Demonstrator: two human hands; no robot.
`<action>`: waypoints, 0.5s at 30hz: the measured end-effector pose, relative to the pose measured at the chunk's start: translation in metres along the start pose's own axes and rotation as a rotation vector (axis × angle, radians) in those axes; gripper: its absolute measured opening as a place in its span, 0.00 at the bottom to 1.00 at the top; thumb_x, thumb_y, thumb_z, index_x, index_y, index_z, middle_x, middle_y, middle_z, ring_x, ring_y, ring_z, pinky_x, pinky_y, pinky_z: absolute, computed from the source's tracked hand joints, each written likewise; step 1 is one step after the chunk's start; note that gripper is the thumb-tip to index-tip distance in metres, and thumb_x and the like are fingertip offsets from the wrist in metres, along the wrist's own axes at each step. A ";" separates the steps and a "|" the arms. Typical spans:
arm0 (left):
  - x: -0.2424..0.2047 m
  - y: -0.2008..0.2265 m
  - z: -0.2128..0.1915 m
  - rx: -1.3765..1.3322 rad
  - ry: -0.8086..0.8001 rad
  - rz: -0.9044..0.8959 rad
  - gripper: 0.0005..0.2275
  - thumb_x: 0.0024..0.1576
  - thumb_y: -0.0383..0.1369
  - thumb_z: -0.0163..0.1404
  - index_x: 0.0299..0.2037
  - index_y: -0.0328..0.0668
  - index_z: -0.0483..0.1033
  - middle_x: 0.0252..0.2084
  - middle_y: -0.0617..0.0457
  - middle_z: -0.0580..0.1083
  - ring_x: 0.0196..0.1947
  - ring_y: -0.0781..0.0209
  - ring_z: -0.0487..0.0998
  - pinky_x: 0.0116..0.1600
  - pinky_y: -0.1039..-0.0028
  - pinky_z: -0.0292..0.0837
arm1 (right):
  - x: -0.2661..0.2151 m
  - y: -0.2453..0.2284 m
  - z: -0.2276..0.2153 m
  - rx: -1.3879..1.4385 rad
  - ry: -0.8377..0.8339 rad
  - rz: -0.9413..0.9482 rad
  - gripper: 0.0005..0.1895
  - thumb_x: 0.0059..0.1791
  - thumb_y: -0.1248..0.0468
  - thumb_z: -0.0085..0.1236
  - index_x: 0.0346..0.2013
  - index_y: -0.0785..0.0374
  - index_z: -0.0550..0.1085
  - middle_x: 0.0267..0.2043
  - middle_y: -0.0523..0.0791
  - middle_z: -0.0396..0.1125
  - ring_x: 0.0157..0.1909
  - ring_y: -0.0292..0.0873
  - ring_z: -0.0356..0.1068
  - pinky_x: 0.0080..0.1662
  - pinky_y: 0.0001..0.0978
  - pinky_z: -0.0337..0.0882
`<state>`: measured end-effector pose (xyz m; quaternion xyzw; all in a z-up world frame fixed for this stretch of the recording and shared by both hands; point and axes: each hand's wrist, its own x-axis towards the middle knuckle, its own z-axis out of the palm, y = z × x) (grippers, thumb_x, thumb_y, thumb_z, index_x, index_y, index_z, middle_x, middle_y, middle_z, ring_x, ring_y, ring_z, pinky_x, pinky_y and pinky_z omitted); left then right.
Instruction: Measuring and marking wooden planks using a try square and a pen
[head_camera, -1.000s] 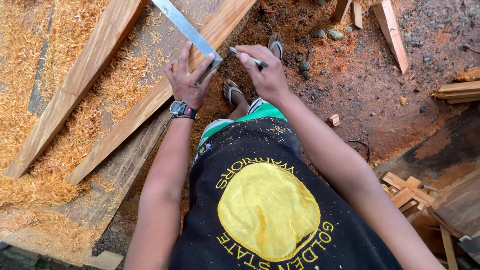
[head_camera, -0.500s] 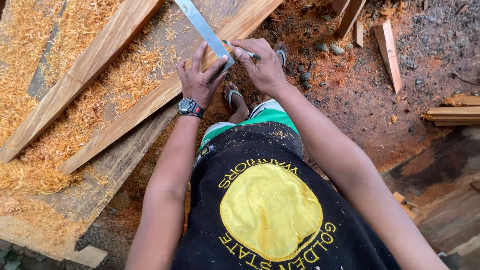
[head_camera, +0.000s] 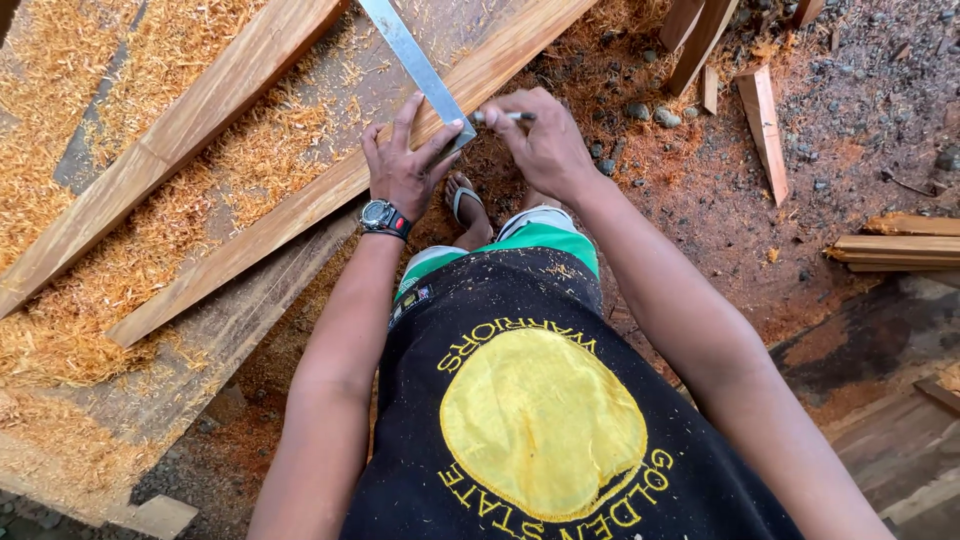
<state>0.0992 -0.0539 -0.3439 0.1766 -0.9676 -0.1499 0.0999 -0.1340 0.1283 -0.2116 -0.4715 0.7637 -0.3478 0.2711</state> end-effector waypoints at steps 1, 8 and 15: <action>0.000 0.000 -0.001 -0.022 0.008 0.003 0.23 0.76 0.57 0.72 0.81 0.91 0.82 0.92 0.46 0.63 0.66 0.46 0.92 0.80 0.39 0.60 | 0.003 -0.003 -0.001 0.072 0.064 -0.014 0.21 0.73 0.50 0.54 0.66 0.60 0.87 0.60 0.50 0.84 0.60 0.52 0.76 0.60 0.51 0.74; 0.001 0.001 -0.003 -0.027 0.045 0.016 0.21 0.76 0.56 0.70 0.78 0.90 0.85 0.92 0.45 0.65 0.70 0.49 0.91 0.79 0.40 0.60 | 0.027 0.007 0.015 0.138 0.083 0.048 0.22 0.72 0.47 0.56 0.75 0.52 0.84 0.71 0.49 0.83 0.72 0.52 0.74 0.66 0.51 0.76; -0.001 0.000 0.001 -0.007 0.036 0.011 0.21 0.77 0.58 0.69 0.80 0.92 0.83 0.92 0.46 0.64 0.63 0.50 0.93 0.79 0.39 0.60 | 0.015 0.010 0.016 -0.001 0.016 -0.085 0.20 0.72 0.52 0.59 0.77 0.53 0.83 0.71 0.50 0.83 0.65 0.55 0.71 0.63 0.55 0.72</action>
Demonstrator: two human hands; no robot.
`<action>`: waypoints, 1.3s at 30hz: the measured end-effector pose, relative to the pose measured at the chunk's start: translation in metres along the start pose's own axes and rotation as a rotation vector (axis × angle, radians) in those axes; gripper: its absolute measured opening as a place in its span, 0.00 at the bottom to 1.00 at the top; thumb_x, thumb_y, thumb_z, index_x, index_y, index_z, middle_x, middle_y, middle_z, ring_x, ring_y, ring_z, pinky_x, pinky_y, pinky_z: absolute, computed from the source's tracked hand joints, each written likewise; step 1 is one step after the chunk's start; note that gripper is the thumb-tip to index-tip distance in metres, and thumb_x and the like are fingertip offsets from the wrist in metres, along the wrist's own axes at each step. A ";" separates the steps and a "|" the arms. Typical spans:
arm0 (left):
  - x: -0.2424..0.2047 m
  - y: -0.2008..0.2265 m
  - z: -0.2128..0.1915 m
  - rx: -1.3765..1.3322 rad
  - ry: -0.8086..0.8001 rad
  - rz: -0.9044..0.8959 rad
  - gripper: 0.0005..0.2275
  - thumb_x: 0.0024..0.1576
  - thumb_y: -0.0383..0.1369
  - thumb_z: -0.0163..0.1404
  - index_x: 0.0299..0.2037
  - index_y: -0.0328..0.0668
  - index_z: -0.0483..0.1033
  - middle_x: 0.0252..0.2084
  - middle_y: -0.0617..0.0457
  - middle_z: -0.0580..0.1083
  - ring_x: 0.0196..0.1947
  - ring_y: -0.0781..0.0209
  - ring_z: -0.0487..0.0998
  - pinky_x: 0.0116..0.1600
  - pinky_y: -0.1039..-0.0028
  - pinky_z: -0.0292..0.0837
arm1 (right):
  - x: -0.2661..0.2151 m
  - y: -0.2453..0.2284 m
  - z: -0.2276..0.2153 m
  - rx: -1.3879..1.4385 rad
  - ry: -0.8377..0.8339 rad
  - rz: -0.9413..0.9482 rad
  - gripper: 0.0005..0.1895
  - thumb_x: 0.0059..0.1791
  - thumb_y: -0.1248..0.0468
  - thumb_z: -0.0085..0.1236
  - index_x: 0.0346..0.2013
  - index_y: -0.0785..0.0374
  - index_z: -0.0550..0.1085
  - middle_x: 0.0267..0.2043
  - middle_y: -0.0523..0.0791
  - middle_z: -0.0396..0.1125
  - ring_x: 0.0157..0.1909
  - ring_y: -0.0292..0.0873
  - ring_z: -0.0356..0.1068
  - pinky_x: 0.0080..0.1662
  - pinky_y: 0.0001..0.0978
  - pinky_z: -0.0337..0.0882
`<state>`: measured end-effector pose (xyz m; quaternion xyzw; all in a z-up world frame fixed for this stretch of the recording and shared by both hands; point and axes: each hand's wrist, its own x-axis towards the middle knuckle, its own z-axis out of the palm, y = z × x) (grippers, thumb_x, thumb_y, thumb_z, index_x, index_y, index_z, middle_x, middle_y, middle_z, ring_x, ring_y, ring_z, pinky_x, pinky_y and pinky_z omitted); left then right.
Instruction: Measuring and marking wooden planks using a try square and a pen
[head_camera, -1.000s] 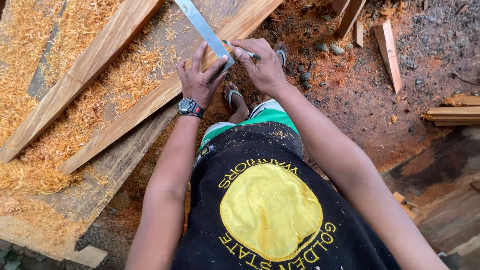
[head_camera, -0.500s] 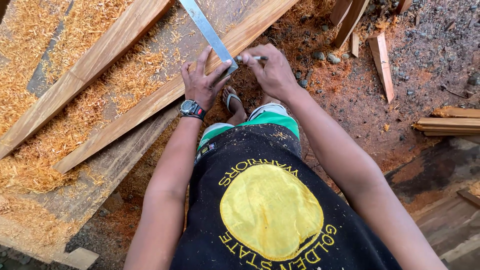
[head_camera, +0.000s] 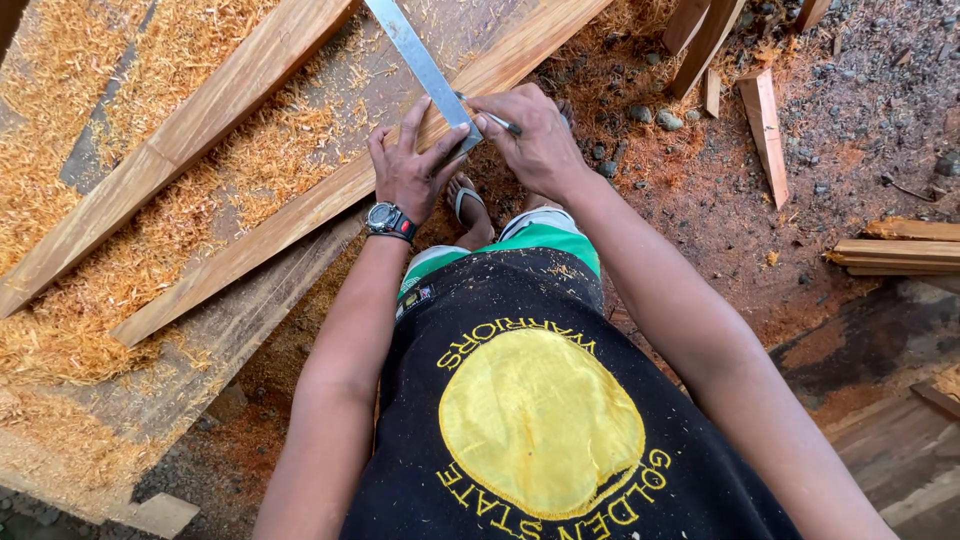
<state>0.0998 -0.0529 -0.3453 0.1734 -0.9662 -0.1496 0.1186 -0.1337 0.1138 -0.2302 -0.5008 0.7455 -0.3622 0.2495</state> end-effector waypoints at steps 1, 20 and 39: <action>-0.001 0.000 0.001 -0.006 0.000 -0.003 0.22 0.77 0.57 0.70 0.80 0.92 0.83 0.92 0.46 0.64 0.62 0.49 0.93 0.79 0.40 0.60 | -0.003 -0.003 -0.005 -0.025 -0.038 0.042 0.21 0.72 0.49 0.56 0.74 0.52 0.84 0.66 0.50 0.83 0.67 0.54 0.72 0.63 0.56 0.70; 0.014 0.013 -0.017 -0.126 -0.026 -0.075 0.26 0.69 0.45 0.76 0.76 0.85 0.83 0.91 0.48 0.64 0.50 0.40 0.95 0.82 0.37 0.54 | -0.023 -0.017 -0.036 0.126 -0.022 0.274 0.20 0.71 0.43 0.62 0.65 0.50 0.90 0.59 0.59 0.85 0.66 0.71 0.80 0.66 0.65 0.76; 0.065 0.184 0.091 -1.700 1.404 -1.372 0.13 0.71 0.29 0.67 0.47 0.25 0.77 0.45 0.43 0.77 0.36 0.41 0.94 0.41 0.50 1.01 | 0.136 -0.011 -0.068 0.344 -0.505 -0.080 0.12 0.73 0.63 0.65 0.60 0.70 0.88 0.43 0.55 0.84 0.48 0.47 0.86 0.60 0.45 0.88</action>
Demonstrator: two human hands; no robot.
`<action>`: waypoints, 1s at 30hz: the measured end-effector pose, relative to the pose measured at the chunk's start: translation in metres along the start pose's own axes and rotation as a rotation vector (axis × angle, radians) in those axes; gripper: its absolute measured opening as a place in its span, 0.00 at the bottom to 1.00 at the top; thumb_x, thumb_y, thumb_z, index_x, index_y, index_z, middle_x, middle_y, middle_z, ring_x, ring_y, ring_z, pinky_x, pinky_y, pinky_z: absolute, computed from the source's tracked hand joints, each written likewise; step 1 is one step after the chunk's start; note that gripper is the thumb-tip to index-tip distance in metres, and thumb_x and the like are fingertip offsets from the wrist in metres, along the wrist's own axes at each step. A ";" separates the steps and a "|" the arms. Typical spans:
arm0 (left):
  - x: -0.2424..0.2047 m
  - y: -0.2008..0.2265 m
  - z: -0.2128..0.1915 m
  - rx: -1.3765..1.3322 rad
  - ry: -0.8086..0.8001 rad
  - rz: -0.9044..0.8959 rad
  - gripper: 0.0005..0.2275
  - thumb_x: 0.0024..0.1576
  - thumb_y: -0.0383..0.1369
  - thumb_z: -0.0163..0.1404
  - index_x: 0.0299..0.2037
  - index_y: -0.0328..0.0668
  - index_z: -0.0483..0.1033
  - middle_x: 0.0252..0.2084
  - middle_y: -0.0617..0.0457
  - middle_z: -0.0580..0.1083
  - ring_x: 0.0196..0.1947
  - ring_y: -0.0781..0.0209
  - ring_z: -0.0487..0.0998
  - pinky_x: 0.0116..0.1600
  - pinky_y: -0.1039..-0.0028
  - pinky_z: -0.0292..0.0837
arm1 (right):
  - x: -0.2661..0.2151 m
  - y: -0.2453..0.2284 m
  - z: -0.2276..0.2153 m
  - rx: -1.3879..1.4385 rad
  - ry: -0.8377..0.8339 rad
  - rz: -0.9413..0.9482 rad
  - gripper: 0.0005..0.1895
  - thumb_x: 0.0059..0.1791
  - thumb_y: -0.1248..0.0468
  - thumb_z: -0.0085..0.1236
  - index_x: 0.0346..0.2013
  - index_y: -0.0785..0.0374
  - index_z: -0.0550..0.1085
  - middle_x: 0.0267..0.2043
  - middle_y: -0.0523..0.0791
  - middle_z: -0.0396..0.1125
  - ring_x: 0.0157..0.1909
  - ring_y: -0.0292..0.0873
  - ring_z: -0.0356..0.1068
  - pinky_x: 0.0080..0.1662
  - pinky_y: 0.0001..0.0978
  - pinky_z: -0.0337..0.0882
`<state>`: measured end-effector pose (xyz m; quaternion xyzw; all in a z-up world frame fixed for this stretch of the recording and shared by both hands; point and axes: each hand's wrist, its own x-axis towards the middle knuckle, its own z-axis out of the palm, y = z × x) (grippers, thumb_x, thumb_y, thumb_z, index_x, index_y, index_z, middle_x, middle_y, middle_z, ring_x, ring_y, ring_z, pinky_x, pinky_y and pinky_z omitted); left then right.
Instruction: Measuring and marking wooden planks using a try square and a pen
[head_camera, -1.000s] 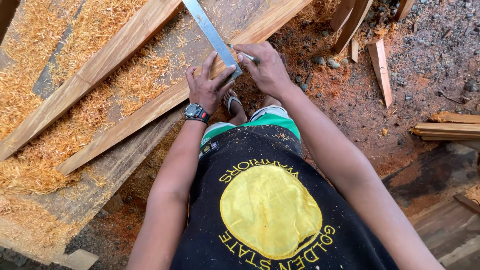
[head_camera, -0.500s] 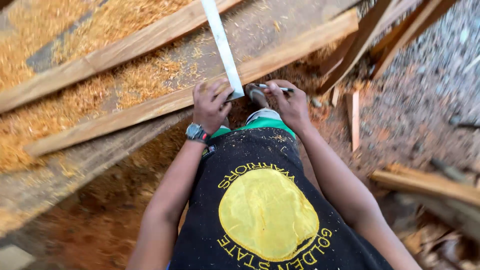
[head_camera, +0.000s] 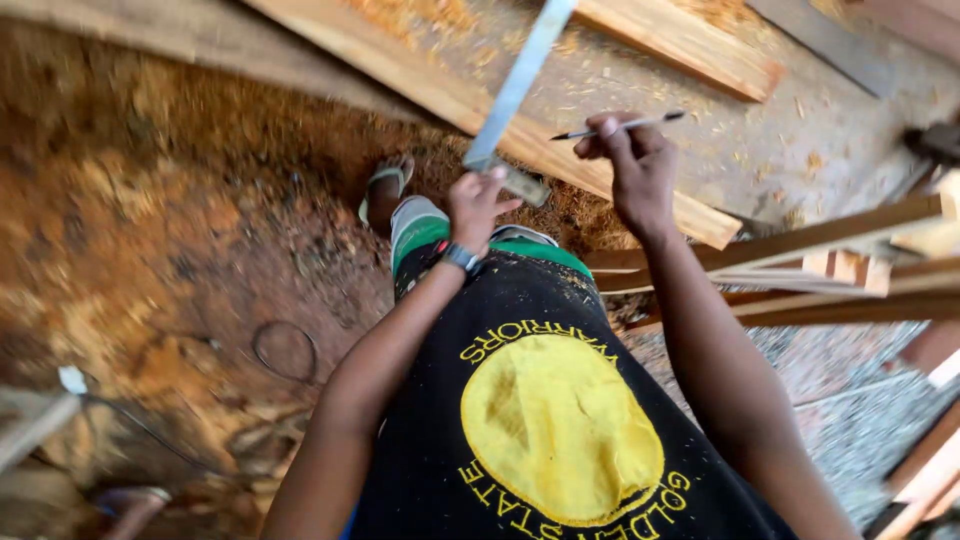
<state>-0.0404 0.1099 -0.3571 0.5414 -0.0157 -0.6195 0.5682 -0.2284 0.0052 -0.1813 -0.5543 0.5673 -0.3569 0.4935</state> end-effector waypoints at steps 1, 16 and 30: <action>0.007 -0.017 0.009 -0.029 -0.011 -0.007 0.15 0.69 0.36 0.68 0.46 0.31 0.77 0.44 0.46 0.78 0.37 0.47 0.92 0.40 0.56 1.01 | 0.009 -0.004 0.001 -0.037 -0.066 -0.029 0.16 0.73 0.59 0.61 0.60 0.71 0.84 0.46 0.55 0.84 0.48 0.48 0.87 0.57 0.42 0.90; -0.006 -0.044 0.065 0.084 -0.048 0.082 0.33 0.67 0.64 0.47 0.57 0.35 0.75 0.46 0.46 0.76 0.29 0.59 0.89 0.24 0.75 0.92 | 0.072 -0.037 0.065 -0.131 -0.520 -0.241 0.20 0.76 0.55 0.55 0.64 0.70 0.83 0.50 0.53 0.83 0.49 0.46 0.84 0.53 0.34 0.84; -0.001 -0.041 0.071 0.148 0.022 0.125 0.29 0.72 0.61 0.43 0.56 0.37 0.74 0.44 0.45 0.77 0.22 0.59 0.87 0.22 0.75 0.90 | 0.078 -0.010 0.062 -0.226 -0.496 -0.255 0.17 0.76 0.56 0.59 0.58 0.68 0.84 0.45 0.51 0.84 0.45 0.45 0.85 0.53 0.38 0.86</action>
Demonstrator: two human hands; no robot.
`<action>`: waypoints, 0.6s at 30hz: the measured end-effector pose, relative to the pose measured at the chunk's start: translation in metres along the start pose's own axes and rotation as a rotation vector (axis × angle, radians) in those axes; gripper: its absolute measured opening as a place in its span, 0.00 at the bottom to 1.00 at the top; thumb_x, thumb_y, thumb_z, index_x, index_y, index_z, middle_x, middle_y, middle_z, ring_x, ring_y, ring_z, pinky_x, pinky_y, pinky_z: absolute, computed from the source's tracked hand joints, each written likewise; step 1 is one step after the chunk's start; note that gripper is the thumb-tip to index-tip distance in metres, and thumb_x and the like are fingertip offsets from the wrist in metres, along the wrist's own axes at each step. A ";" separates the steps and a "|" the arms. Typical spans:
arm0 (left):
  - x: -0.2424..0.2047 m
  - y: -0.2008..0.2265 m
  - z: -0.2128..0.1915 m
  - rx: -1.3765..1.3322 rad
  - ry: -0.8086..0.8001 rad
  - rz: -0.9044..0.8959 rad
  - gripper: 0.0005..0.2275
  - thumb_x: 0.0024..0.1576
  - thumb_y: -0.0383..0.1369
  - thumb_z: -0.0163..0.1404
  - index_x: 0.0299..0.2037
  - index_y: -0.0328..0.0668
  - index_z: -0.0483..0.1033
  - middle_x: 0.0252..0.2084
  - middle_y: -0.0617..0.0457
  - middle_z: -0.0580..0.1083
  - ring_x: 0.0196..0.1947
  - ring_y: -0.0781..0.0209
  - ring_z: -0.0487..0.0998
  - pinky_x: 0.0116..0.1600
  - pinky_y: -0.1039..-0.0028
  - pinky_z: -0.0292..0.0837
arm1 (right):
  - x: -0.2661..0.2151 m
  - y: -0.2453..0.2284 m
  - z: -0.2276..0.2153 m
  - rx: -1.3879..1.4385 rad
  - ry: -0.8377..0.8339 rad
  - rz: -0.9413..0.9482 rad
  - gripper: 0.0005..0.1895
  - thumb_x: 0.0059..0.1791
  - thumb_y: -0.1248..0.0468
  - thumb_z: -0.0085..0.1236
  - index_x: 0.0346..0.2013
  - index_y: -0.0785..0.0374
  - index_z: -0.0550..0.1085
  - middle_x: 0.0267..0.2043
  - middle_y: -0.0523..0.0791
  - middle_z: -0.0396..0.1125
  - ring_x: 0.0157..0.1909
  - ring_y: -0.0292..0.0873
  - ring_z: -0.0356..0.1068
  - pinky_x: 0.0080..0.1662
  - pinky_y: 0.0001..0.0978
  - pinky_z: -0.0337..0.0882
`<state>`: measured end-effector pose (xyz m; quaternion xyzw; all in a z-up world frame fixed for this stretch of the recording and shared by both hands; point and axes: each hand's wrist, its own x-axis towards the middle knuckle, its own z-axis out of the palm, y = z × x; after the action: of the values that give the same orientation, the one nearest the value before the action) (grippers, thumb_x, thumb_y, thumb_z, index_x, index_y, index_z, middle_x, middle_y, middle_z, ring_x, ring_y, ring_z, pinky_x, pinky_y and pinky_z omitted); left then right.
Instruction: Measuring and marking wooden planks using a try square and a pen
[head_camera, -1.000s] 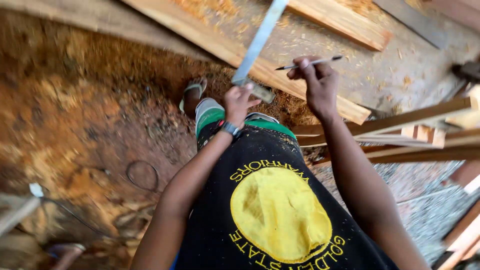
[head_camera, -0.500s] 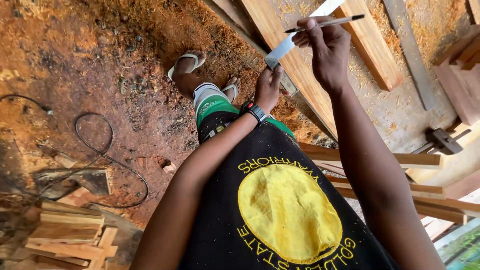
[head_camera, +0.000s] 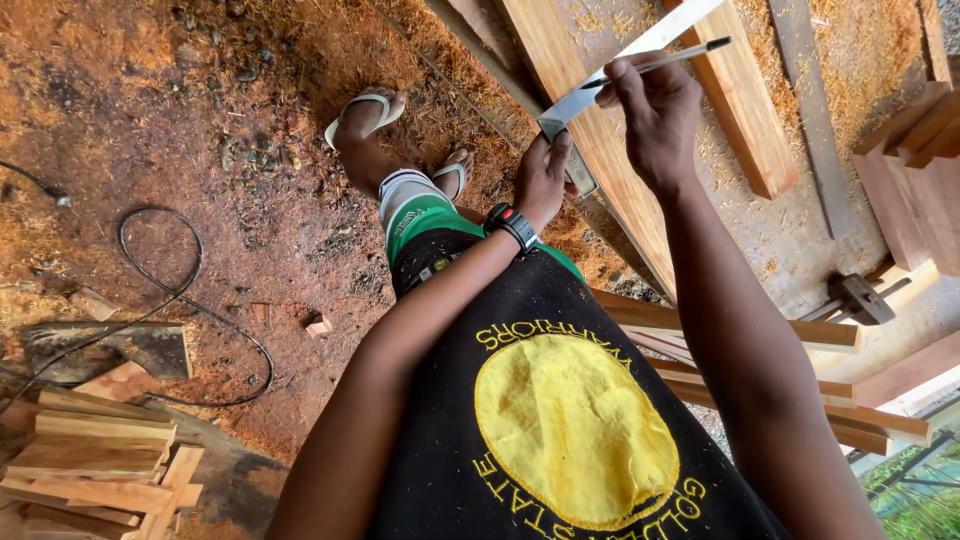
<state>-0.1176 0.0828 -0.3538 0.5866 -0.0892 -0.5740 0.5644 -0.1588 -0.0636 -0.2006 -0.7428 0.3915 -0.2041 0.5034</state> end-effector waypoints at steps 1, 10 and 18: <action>0.000 0.002 0.000 0.024 0.007 -0.019 0.30 0.71 0.63 0.42 0.54 0.39 0.73 0.42 0.47 0.77 0.21 0.58 0.88 0.20 0.75 0.85 | 0.002 0.005 0.001 0.023 -0.009 0.025 0.13 0.75 0.58 0.63 0.57 0.67 0.83 0.45 0.50 0.83 0.45 0.43 0.84 0.53 0.36 0.86; 0.006 -0.012 0.004 -0.031 -0.023 -0.036 0.29 0.72 0.61 0.43 0.60 0.40 0.72 0.42 0.51 0.74 0.24 0.63 0.83 0.23 0.76 0.86 | 0.017 0.010 0.003 -0.159 -0.111 -0.011 0.16 0.75 0.54 0.62 0.54 0.63 0.82 0.46 0.49 0.84 0.46 0.44 0.87 0.50 0.38 0.86; 0.001 -0.015 0.008 -0.058 -0.027 -0.015 0.28 0.74 0.59 0.44 0.64 0.39 0.73 0.51 0.45 0.78 0.29 0.61 0.84 0.26 0.74 0.90 | 0.017 0.014 0.008 -0.233 -0.173 -0.063 0.22 0.76 0.48 0.60 0.51 0.63 0.81 0.46 0.49 0.85 0.45 0.42 0.84 0.46 0.37 0.79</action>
<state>-0.1315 0.0832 -0.3640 0.5629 -0.0754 -0.5884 0.5755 -0.1476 -0.0750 -0.2181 -0.8230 0.3439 -0.1081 0.4390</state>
